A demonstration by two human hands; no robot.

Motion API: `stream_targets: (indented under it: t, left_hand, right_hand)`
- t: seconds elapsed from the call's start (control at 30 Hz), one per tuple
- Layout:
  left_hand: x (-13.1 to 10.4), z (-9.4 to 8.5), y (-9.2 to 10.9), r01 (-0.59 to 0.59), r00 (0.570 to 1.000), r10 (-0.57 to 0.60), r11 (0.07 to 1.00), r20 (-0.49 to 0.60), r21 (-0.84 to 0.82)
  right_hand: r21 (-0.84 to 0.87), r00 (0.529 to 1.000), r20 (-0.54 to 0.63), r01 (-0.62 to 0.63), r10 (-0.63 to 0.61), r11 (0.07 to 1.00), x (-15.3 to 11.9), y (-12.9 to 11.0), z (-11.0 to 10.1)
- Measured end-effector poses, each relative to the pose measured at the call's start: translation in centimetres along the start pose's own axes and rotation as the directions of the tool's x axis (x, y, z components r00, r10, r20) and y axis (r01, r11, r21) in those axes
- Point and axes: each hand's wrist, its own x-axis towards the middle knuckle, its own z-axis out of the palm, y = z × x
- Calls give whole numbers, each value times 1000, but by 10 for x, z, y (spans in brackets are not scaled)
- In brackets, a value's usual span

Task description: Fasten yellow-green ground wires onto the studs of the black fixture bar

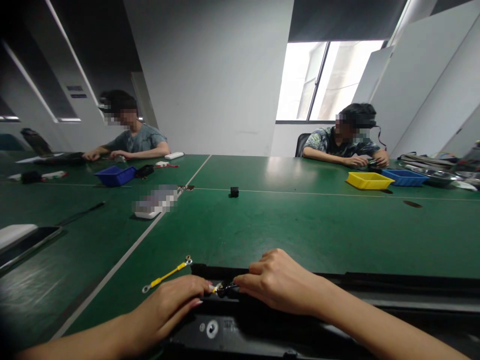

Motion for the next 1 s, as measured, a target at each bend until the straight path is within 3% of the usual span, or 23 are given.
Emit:
stream_targets:
  t: [1.0]
  left_hand:
    - [0,1,-1,1,1000,-1,1000,-7,5]
  right_hand:
    - [-47,997,-76,9,-13,999,1,-12,4]
